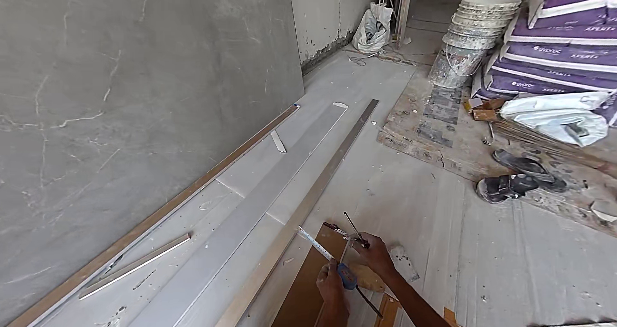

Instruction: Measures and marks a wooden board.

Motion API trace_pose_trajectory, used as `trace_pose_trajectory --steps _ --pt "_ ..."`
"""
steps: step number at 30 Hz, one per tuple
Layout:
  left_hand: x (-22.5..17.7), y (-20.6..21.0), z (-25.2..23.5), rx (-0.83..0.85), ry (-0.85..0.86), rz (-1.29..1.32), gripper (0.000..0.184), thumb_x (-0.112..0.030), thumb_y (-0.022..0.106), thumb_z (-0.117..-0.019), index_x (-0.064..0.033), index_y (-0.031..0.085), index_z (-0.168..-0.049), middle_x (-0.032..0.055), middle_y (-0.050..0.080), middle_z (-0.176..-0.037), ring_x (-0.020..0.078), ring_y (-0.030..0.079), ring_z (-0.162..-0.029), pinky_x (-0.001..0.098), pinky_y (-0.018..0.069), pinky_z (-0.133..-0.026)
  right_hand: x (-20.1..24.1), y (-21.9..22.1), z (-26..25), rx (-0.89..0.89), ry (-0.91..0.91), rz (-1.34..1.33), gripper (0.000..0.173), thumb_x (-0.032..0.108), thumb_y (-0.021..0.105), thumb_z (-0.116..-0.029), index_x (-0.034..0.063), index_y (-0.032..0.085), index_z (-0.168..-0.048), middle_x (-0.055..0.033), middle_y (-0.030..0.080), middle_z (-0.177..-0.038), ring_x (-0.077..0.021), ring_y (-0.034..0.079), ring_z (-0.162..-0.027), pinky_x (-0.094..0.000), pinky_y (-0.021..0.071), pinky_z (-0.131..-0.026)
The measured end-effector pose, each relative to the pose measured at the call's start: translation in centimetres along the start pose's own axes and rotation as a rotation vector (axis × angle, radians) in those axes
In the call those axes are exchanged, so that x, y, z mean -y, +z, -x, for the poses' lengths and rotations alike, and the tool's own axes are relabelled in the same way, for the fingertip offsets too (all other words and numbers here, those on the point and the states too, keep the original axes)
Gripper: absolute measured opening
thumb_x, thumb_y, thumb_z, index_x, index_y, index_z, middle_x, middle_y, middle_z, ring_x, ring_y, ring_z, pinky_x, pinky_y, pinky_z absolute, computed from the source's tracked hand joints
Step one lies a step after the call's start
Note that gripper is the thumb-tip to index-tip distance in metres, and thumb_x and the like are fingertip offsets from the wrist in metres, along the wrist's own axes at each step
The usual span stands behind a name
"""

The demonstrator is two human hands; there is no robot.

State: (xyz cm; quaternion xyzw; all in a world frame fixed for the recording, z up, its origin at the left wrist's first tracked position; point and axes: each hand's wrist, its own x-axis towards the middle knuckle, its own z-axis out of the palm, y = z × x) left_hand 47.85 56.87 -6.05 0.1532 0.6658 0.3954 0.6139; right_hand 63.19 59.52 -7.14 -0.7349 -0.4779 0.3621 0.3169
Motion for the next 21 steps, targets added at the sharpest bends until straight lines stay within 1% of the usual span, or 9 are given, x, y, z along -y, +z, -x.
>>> trace_pose_trajectory --steps 2,4,6,9,12,14,16,19,21 --pt "0.5 2.0 -1.0 -0.052 -0.023 -0.009 0.031 -0.023 0.059 -0.1055 0.0038 0.070 -0.093 0.0178 0.068 -0.088 0.0265 0.064 -0.081 0.0437 0.0525 -0.075 -0.2 0.8 -0.8 0.047 0.002 0.109 0.033 0.043 0.065 -0.0943 0.0117 0.073 -0.098 -0.0024 0.066 -0.080 -0.0163 0.062 -0.072 -0.0395 0.0513 -0.070" --pt "0.7 2.9 -2.0 -0.092 -0.036 -0.009 0.031 -0.023 0.059 -0.1055 0.0032 0.070 -0.093 0.0179 0.068 -0.089 0.0276 0.064 -0.083 0.0459 0.0523 -0.077 -0.5 1.4 -1.1 0.090 0.036 0.256 0.037 0.043 0.066 -0.0948 0.0101 0.075 -0.108 -0.0080 0.073 -0.096 -0.0224 0.069 -0.090 -0.0451 0.0553 -0.085" --pt "0.9 2.6 -2.5 -0.126 -0.015 0.001 0.030 -0.022 0.060 -0.1048 0.0022 0.070 -0.090 0.0164 0.069 -0.084 0.0263 0.065 -0.079 0.0440 0.0532 -0.074 -0.9 1.4 -0.2 0.144 0.097 0.365 0.042 0.044 0.066 -0.0948 0.0091 0.073 -0.117 -0.0111 0.072 -0.112 -0.0262 0.069 -0.106 -0.0486 0.0537 -0.095" --pt "0.8 0.9 -2.5 -0.103 0.038 0.012 0.034 -0.024 0.059 -0.1051 0.0013 0.069 -0.085 0.0136 0.069 -0.077 0.0224 0.066 -0.070 0.0383 0.0556 -0.067 -2.7 0.6 2.3 0.214 0.104 0.458 0.049 0.054 0.070 -0.0893 0.0153 0.072 -0.120 -0.0064 0.070 -0.117 -0.0227 0.068 -0.108 -0.0470 0.0552 -0.091" --pt "1.5 -0.8 -1.7 -0.042 0.064 -0.008 0.033 -0.023 0.059 -0.1050 0.0015 0.069 -0.084 0.0128 0.069 -0.078 0.0212 0.067 -0.071 0.0363 0.0567 -0.068 -4.6 -0.2 5.7 0.207 0.001 0.535 0.057 0.053 0.076 -0.0843 0.0217 0.068 -0.132 -0.0042 0.065 -0.131 -0.0219 0.066 -0.116 -0.0447 0.0578 -0.092" --pt "2.0 -1.0 -1.2 -0.020 0.031 -0.011 0.032 -0.021 0.060 -0.1048 0.0023 0.068 -0.085 0.0130 0.069 -0.079 0.0207 0.066 -0.071 0.0353 0.0563 -0.068 -4.7 -0.5 7.1 0.153 -0.030 0.557 0.055 0.044 0.077 -0.0864 0.0194 0.065 -0.134 -0.0061 0.065 -0.132 -0.0228 0.068 -0.112 -0.0441 0.0597 -0.089" --pt "2.4 -0.5 -0.6 -0.007 0.011 0.002 0.031 -0.020 0.060 -0.1047 0.0031 0.069 -0.086 0.0136 0.070 -0.082 0.0205 0.067 -0.073 0.0346 0.0567 -0.070 -4.0 -1.3 7.8 0.100 0.049 0.522 0.049 0.038 0.076 -0.0893 0.0159 0.064 -0.131 -0.0081 0.065 -0.125 -0.0243 0.070 -0.103 -0.0452 0.0608 -0.082" --pt "2.9 0.5 -0.4 0.002 0.036 0.010 0.032 -0.021 0.059 -0.1052 0.0027 0.068 -0.085 0.0130 0.071 -0.081 0.0201 0.068 -0.073 0.0340 0.0572 -0.069 -3.8 -3.8 7.7 0.047 0.208 0.333 0.045 0.040 0.073 -0.0911 0.0117 0.068 -0.127 -0.0081 0.069 -0.112 -0.0218 0.066 -0.090 -0.0430 0.0564 -0.080" --pt "3.4 1.1 -0.4 0.001 0.046 0.008 0.031 -0.020 0.058 -0.1055 0.0035 0.068 -0.088 0.0129 0.072 -0.084 0.0193 0.070 -0.076 0.0336 0.0583 -0.072 -4.3 -6.0 7.4 0.030 0.291 0.246 0.044 0.039 0.073 -0.0910 0.0111 0.069 -0.124 -0.0050 0.070 -0.105 -0.0175 0.063 -0.079 -0.0385 0.0542 -0.074"
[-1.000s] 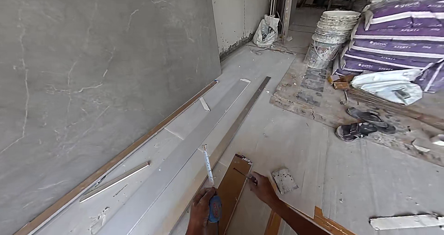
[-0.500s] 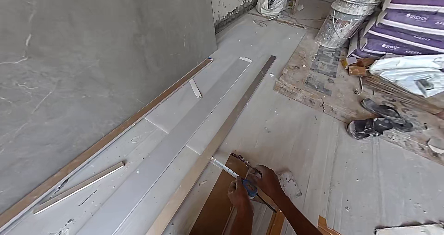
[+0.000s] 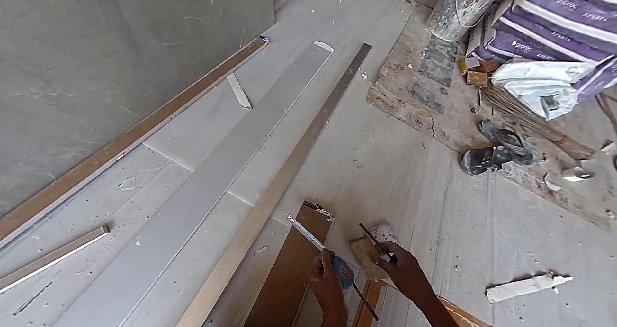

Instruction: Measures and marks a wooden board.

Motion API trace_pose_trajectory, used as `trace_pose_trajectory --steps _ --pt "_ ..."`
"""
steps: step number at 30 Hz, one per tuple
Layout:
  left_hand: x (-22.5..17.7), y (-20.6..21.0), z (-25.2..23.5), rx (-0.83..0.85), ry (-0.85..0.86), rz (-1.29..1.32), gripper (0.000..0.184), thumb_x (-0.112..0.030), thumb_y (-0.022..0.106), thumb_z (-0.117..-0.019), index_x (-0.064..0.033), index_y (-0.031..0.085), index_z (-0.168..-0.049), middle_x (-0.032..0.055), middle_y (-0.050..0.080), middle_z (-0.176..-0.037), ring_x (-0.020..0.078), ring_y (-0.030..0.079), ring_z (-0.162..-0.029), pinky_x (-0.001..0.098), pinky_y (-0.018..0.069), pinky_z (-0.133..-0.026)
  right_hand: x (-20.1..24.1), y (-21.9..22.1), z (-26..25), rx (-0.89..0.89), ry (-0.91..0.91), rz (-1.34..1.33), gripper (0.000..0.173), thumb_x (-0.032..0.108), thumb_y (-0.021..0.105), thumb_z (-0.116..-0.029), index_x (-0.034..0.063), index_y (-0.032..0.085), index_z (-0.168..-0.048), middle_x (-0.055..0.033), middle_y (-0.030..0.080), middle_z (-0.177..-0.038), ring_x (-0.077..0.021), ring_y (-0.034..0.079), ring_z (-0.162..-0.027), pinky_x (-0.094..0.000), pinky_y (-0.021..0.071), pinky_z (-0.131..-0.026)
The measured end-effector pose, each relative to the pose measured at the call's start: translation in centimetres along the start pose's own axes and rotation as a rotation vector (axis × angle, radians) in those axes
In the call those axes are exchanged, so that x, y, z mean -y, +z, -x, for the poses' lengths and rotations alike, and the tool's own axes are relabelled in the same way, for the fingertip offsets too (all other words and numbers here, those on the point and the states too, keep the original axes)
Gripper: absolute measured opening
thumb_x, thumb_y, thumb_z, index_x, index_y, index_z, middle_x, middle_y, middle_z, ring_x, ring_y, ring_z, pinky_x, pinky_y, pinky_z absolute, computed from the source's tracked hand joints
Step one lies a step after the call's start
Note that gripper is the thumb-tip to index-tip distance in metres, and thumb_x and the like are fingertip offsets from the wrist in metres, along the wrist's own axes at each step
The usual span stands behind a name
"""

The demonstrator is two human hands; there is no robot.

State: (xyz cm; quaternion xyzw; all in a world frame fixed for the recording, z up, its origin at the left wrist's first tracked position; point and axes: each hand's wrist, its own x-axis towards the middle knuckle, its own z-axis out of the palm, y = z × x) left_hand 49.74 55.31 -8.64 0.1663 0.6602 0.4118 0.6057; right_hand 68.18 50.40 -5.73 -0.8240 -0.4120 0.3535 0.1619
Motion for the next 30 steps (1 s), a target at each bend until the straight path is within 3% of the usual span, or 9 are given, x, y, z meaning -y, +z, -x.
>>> trace_pose_trajectory --steps 3,5,8,10,12,19,23,27,30 --pt "1.2 0.8 -0.1 -0.002 -0.010 -0.030 0.030 -0.021 0.059 -0.1051 0.0046 0.071 -0.095 0.0134 0.075 -0.089 0.0194 0.072 -0.083 0.0357 0.0588 -0.079 -3.2 -2.9 -1.0 0.041 0.052 -0.025 0.034 0.038 0.073 -0.0909 0.0144 0.073 -0.115 0.0008 0.073 -0.098 -0.0127 0.064 -0.075 -0.0363 0.0538 -0.071" --pt "1.9 1.5 -0.4 -0.030 -0.012 -0.067 0.030 -0.022 0.062 -0.1034 0.0032 0.071 -0.091 0.0124 0.074 -0.084 0.0191 0.071 -0.077 0.0368 0.0588 -0.074 -5.4 -4.1 -1.6 0.062 0.077 0.016 0.031 0.035 0.073 -0.0923 0.0141 0.074 -0.114 0.0001 0.075 -0.100 -0.0135 0.067 -0.081 -0.0387 0.0545 -0.076" --pt "2.5 2.3 -0.9 -0.071 -0.018 -0.095 0.029 -0.024 0.065 -0.1018 0.0005 0.074 -0.090 0.0101 0.075 -0.081 0.0180 0.071 -0.074 0.0372 0.0593 -0.072 -6.0 -4.0 -2.0 -0.091 0.036 0.093 0.039 0.032 0.073 -0.0928 0.0121 0.070 -0.126 -0.0070 0.073 -0.111 -0.0218 0.069 -0.089 -0.0473 0.0565 -0.080" --pt "2.8 2.8 -1.0 -0.111 -0.028 -0.116 0.031 -0.027 0.067 -0.1005 -0.0019 0.075 -0.085 0.0082 0.072 -0.074 0.0173 0.068 -0.067 0.0378 0.0577 -0.067 -4.2 -3.4 -2.0 -0.237 -0.046 0.106 0.041 0.038 0.068 -0.0946 0.0154 0.069 -0.128 -0.0036 0.073 -0.111 -0.0183 0.067 -0.078 -0.0428 0.0564 -0.069" --pt "2.8 3.2 -1.2 -0.160 -0.015 -0.138 0.032 -0.028 0.068 -0.1001 -0.0034 0.074 -0.081 0.0068 0.068 -0.068 0.0165 0.064 -0.060 0.0375 0.0541 -0.062 -1.5 -2.2 -2.3 -0.334 -0.135 0.072 0.039 0.043 0.063 -0.0964 0.0164 0.072 -0.122 0.0007 0.073 -0.097 -0.0120 0.059 -0.062 -0.0357 0.0522 -0.057" --pt "1.3 4.4 -2.1 -0.277 -0.075 -0.099 0.037 -0.032 0.069 -0.0993 -0.0037 0.072 -0.076 0.0074 0.066 -0.066 0.0182 0.063 -0.061 0.0389 0.0524 -0.061 7.3 4.0 -4.9 -0.259 -0.340 -0.052 0.032 0.040 0.063 -0.0979 0.0165 0.075 -0.115 0.0042 0.067 -0.080 -0.0072 0.052 -0.053 -0.0270 0.0471 -0.051" --pt "0.4 4.7 -2.1 -0.297 -0.195 0.012 0.041 -0.036 0.071 -0.0966 -0.0032 0.072 -0.073 0.0096 0.066 -0.064 0.0206 0.061 -0.058 0.0410 0.0509 -0.059 10.3 6.7 -6.6 -0.125 -0.376 -0.060 0.027 0.036 0.066 -0.0951 0.0151 0.077 -0.109 0.0028 0.070 -0.084 -0.0079 0.060 -0.063 -0.0292 0.0531 -0.060" --pt "0.1 4.8 -2.1 -0.315 -0.215 0.048 0.033 -0.025 0.069 -0.0992 -0.0022 0.073 -0.075 0.0099 0.066 -0.064 0.0197 0.061 -0.058 0.0400 0.0510 -0.059 13.2 8.2 -8.3 0.142 -0.242 0.216 0.033 0.045 0.072 -0.0921 0.0178 0.077 -0.111 -0.0015 0.074 -0.103 -0.0174 0.070 -0.096 -0.0445 0.0561 -0.088" --pt "0.0 4.9 -2.0 -0.325 -0.224 0.069 0.034 -0.022 0.069 -0.0994 -0.0018 0.070 -0.072 0.0099 0.064 -0.061 0.0194 0.060 -0.055 0.0391 0.0501 -0.056 14.6 8.8 -8.7 0.172 -0.174 0.370 0.028 0.040 0.072 -0.0929 0.0151 0.076 -0.106 -0.0053 0.073 -0.104 -0.0225 0.069 -0.102 -0.0470 0.0537 -0.089"
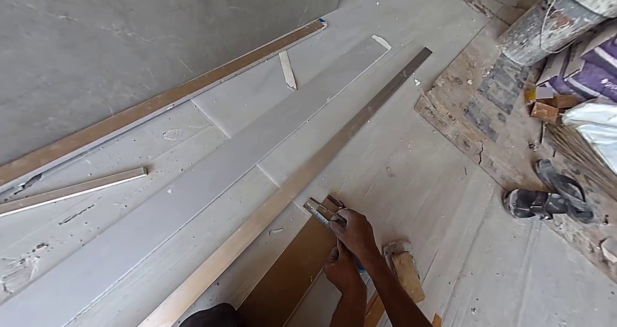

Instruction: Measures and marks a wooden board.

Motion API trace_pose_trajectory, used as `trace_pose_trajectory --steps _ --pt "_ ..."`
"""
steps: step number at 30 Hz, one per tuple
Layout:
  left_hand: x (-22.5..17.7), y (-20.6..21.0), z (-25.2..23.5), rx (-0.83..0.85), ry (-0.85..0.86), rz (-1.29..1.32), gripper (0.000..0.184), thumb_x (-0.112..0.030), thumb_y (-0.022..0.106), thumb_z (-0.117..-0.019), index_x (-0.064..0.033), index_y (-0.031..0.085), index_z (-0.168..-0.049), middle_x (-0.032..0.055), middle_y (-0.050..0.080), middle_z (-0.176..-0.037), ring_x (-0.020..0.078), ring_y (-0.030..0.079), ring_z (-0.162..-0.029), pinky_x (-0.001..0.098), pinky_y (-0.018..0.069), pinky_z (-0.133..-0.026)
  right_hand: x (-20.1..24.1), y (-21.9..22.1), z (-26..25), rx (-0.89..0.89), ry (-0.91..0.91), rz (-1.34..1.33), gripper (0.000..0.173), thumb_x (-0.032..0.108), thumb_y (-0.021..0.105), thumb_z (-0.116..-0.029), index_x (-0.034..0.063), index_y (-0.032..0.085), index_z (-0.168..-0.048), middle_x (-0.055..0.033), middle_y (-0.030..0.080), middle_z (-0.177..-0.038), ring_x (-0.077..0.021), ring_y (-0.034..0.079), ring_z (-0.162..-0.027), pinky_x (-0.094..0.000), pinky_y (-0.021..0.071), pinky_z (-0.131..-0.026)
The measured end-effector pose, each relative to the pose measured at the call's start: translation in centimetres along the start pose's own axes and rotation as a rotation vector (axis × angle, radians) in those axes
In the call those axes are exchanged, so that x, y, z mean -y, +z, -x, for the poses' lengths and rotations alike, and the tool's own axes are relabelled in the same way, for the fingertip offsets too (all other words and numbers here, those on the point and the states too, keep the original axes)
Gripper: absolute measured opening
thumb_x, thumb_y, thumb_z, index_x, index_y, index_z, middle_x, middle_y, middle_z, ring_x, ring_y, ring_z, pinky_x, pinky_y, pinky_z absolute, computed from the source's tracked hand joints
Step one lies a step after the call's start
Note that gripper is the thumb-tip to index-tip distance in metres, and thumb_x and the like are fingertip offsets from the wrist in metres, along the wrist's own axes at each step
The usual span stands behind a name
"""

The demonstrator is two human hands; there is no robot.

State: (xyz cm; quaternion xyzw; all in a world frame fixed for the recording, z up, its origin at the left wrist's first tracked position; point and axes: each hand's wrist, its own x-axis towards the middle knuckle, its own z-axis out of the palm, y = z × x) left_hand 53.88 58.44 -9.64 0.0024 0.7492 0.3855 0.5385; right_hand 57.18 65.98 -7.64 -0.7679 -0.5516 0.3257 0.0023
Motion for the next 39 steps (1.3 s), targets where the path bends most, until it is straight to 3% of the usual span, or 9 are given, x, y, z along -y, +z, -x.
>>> trace_pose_trajectory --steps 5,11,21,28,39 --pt "0.0 0.0 0.0 0.015 -0.010 0.034 0.029 -0.017 0.068 -0.0998 0.0001 0.072 -0.076 0.0113 0.065 -0.064 0.0197 0.061 -0.057 0.0388 0.0510 -0.057 0.8 0.1 -0.3 0.028 0.021 0.053 0.026 0.037 0.069 -0.0927 0.0122 0.073 -0.099 -0.0069 0.071 -0.094 -0.0241 0.068 -0.092 -0.0476 0.0531 -0.081" --pt "-0.1 -0.1 0.3 0.022 -0.010 0.143 0.018 -0.005 0.067 -0.0977 0.0034 0.072 -0.082 0.0122 0.067 -0.068 0.0178 0.062 -0.059 0.0350 0.0525 -0.058 1.6 0.8 -0.2 0.018 -0.039 0.192 0.029 0.035 0.063 -0.0966 0.0072 0.070 -0.102 -0.0101 0.069 -0.102 -0.0260 0.069 -0.097 -0.0458 0.0536 -0.083" --pt "-0.4 -0.5 0.6 0.065 -0.114 0.253 0.021 -0.006 0.061 -0.1015 0.0058 0.070 -0.087 0.0121 0.066 -0.068 0.0155 0.061 -0.057 0.0305 0.0523 -0.055 1.2 1.7 -0.3 -0.053 -0.082 0.133 0.027 0.033 0.066 -0.0957 0.0077 0.071 -0.102 -0.0098 0.071 -0.097 -0.0264 0.069 -0.093 -0.0470 0.0541 -0.080" --pt "-0.2 0.0 0.5 0.014 -0.161 0.251 0.021 -0.010 0.063 -0.1014 0.0056 0.071 -0.090 0.0140 0.068 -0.073 0.0188 0.064 -0.063 0.0357 0.0549 -0.062 0.8 1.9 -0.2 -0.094 -0.082 0.106 0.026 0.033 0.068 -0.0953 0.0086 0.073 -0.104 -0.0092 0.071 -0.101 -0.0254 0.070 -0.094 -0.0464 0.0553 -0.081" --pt "-0.7 0.4 0.9 -0.059 -0.199 0.221 0.024 -0.015 0.066 -0.1007 0.0040 0.071 -0.088 0.0149 0.068 -0.075 0.0216 0.065 -0.066 0.0403 0.0547 -0.064 0.6 1.9 -0.3 -0.094 -0.088 0.028 0.027 0.033 0.070 -0.0957 0.0076 0.073 -0.106 -0.0097 0.071 -0.101 -0.0257 0.069 -0.094 -0.0473 0.0552 -0.082"
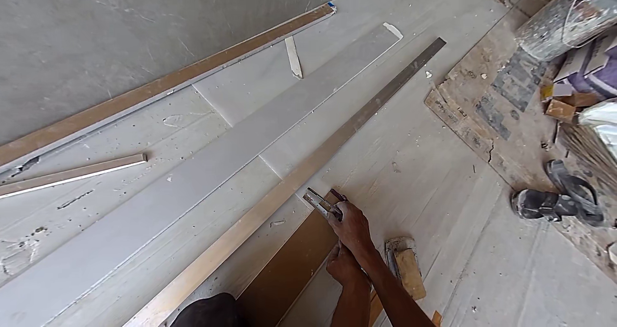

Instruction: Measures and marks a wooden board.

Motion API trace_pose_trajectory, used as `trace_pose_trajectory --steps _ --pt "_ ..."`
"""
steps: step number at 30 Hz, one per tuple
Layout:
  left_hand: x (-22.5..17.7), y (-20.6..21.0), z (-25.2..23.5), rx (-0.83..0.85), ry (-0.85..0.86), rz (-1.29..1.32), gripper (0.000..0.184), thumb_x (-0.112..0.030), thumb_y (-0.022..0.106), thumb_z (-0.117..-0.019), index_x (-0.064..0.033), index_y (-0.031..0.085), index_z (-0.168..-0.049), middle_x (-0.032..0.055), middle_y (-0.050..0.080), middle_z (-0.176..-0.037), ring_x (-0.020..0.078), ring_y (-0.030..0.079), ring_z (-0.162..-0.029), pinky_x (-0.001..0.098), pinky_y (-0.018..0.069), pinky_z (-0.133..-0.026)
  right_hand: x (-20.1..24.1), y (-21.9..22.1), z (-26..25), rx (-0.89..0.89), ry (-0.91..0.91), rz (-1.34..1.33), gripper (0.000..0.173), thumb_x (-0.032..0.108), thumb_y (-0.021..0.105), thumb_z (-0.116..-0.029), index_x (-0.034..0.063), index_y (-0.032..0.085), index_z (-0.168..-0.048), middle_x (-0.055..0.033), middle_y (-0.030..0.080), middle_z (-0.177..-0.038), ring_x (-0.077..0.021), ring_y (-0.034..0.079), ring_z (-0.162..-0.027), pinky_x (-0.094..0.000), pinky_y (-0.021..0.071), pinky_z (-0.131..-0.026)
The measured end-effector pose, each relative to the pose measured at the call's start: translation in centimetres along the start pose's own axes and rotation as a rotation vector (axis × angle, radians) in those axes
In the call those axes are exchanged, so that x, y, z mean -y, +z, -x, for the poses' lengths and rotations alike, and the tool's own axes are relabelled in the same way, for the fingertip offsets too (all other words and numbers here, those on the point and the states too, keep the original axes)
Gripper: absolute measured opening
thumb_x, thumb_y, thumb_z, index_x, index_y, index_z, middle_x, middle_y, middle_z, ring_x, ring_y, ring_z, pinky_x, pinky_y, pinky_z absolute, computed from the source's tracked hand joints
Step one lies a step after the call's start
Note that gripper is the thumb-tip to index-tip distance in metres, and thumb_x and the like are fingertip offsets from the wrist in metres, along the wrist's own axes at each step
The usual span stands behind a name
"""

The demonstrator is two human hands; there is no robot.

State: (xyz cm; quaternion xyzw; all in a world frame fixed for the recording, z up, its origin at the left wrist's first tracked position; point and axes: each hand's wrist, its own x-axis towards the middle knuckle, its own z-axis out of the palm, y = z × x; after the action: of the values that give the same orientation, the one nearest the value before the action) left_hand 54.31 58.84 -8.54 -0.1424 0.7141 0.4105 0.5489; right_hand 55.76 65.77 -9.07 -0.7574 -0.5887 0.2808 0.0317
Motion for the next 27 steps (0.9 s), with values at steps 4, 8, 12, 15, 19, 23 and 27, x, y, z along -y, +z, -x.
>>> trace_pose_trajectory --steps 4,8,12,15,19,23,27 --pt "-0.1 0.0 -0.2 -0.008 0.005 -0.018 0.024 -0.017 0.066 -0.1004 0.0037 0.071 -0.089 0.0155 0.069 -0.076 0.0227 0.065 -0.067 0.0418 0.0544 -0.066 0.0 0.1 0.0 -0.019 -0.003 -0.002 0.027 0.032 0.068 -0.0965 0.0075 0.073 -0.107 -0.0096 0.071 -0.102 -0.0259 0.069 -0.094 -0.0472 0.0555 -0.083" --pt "-0.2 -0.1 -0.2 -0.022 0.001 -0.053 0.026 -0.018 0.066 -0.1007 0.0030 0.071 -0.086 0.0147 0.068 -0.075 0.0220 0.064 -0.067 0.0416 0.0537 -0.065 0.0 0.5 0.1 -0.037 -0.011 -0.013 0.028 0.032 0.068 -0.0970 0.0063 0.073 -0.109 -0.0109 0.071 -0.102 -0.0268 0.070 -0.095 -0.0480 0.0553 -0.084" --pt "-0.2 -0.3 -0.5 -0.006 -0.016 -0.021 0.026 -0.019 0.066 -0.1006 0.0038 0.071 -0.089 0.0148 0.068 -0.075 0.0216 0.064 -0.066 0.0406 0.0544 -0.064 0.4 0.5 0.1 -0.043 0.008 0.006 0.026 0.031 0.068 -0.0966 0.0075 0.073 -0.107 -0.0106 0.072 -0.102 -0.0271 0.070 -0.096 -0.0481 0.0553 -0.083" --pt "-0.4 -0.3 -0.5 0.006 -0.051 0.002 0.027 -0.020 0.067 -0.1005 0.0041 0.070 -0.090 0.0150 0.067 -0.075 0.0219 0.063 -0.065 0.0404 0.0541 -0.062 0.6 0.2 -0.1 -0.019 0.037 0.007 0.028 0.033 0.069 -0.0956 0.0079 0.074 -0.108 -0.0100 0.072 -0.102 -0.0266 0.070 -0.096 -0.0480 0.0553 -0.084" --pt "-0.6 -0.2 -0.4 -0.010 -0.054 -0.042 0.029 -0.022 0.067 -0.1003 0.0032 0.070 -0.088 0.0148 0.067 -0.074 0.0227 0.063 -0.063 0.0414 0.0528 -0.060 0.7 -0.4 -0.2 0.014 0.063 -0.008 0.028 0.034 0.070 -0.0953 0.0088 0.074 -0.107 -0.0097 0.072 -0.102 -0.0261 0.069 -0.096 -0.0485 0.0549 -0.084" --pt "-0.4 0.0 -0.4 -0.036 -0.030 -0.096 0.032 -0.027 0.070 -0.0984 0.0018 0.072 -0.085 0.0159 0.069 -0.076 0.0254 0.066 -0.068 0.0455 0.0542 -0.065 0.5 -0.2 0.0 -0.026 0.055 -0.039 0.026 0.033 0.073 -0.0940 0.0093 0.075 -0.102 -0.0094 0.072 -0.098 -0.0264 0.069 -0.094 -0.0488 0.0551 -0.082" --pt "-0.6 0.0 -0.4 -0.058 -0.031 -0.182 0.037 -0.033 0.071 -0.0978 0.0017 0.072 -0.084 0.0173 0.070 -0.079 0.0290 0.066 -0.072 0.0499 0.0539 -0.068 0.0 0.2 -0.1 -0.061 0.039 -0.123 0.025 0.032 0.076 -0.0918 0.0075 0.075 -0.099 -0.0097 0.071 -0.093 -0.0253 0.069 -0.088 -0.0483 0.0556 -0.080"
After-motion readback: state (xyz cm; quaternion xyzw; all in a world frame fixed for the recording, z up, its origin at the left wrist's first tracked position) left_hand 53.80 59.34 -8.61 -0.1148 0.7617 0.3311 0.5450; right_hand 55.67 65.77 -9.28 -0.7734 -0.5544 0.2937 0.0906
